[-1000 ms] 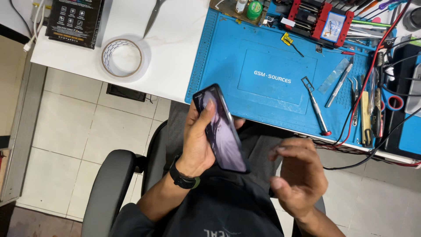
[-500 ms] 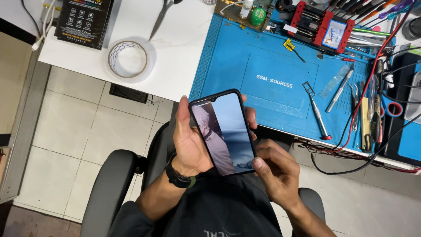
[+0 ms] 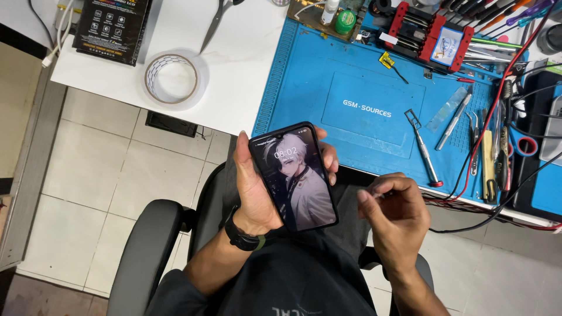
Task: The person removes a protective film from a blue smartphone, then inserts a SIM card into the tray and powers on the device. They interact with the touchscreen to unlock the phone and navigate the interface, then place the phone on the desk and apply a substance from a small bottle to the device's edge.
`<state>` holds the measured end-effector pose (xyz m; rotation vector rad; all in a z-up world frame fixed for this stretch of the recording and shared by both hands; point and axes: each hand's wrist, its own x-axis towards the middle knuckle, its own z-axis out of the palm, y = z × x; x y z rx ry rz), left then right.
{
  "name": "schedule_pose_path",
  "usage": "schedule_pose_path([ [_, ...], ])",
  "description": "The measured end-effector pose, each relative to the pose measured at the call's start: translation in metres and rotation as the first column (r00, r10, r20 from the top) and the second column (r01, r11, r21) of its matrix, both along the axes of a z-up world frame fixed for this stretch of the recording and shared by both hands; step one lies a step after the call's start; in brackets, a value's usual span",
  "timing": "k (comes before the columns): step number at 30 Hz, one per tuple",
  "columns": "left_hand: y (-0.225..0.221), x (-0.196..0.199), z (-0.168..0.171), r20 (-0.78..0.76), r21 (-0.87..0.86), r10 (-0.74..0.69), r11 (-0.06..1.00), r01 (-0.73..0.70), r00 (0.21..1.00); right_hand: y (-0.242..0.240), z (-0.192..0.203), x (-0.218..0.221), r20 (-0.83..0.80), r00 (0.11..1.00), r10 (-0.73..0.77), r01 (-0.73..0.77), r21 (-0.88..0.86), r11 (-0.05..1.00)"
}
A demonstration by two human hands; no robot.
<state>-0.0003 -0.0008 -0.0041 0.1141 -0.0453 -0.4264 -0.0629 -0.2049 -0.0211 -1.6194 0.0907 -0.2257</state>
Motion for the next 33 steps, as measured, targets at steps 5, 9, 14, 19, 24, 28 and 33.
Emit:
schedule_pose_path([
  [5,0.004,-0.001,-0.004,-0.005,0.035,0.023,0.999,-0.023,1.000,0.000,0.000,0.003,0.041,0.998,-0.050,0.050,-0.018,0.999],
  [9,0.008,-0.002,0.005,-0.038,0.088,0.081,0.993,-0.078,0.996,-0.001,-0.005,0.007,0.123,0.992,-0.022,0.025,-0.018,1.000],
  [14,0.020,-0.004,0.001,-0.019,0.094,0.137,0.986,-0.135,0.990,-0.001,-0.012,0.007,0.101,0.994,0.041,-0.045,0.043,0.998],
  [19,0.048,-0.010,0.007,-0.026,0.093,0.244,0.966,-0.240,0.969,0.017,-0.016,0.008,0.041,0.982,0.184,-0.187,0.093,0.978],
  [24,0.098,-0.019,0.017,0.022,0.233,0.490,0.845,-0.481,0.871,0.051,-0.050,0.012,-0.149,0.881,0.450,-0.424,0.177,0.888],
  [28,0.133,-0.031,0.023,0.024,0.242,0.588,0.782,-0.575,0.809,0.085,-0.099,0.025,-0.391,0.742,0.544,-0.596,-0.015,0.803],
  [33,0.157,-0.040,0.033,-0.051,0.250,0.707,0.693,-0.677,0.705,0.134,-0.177,0.066,-0.437,0.667,0.603,-0.744,-0.419,0.520],
])
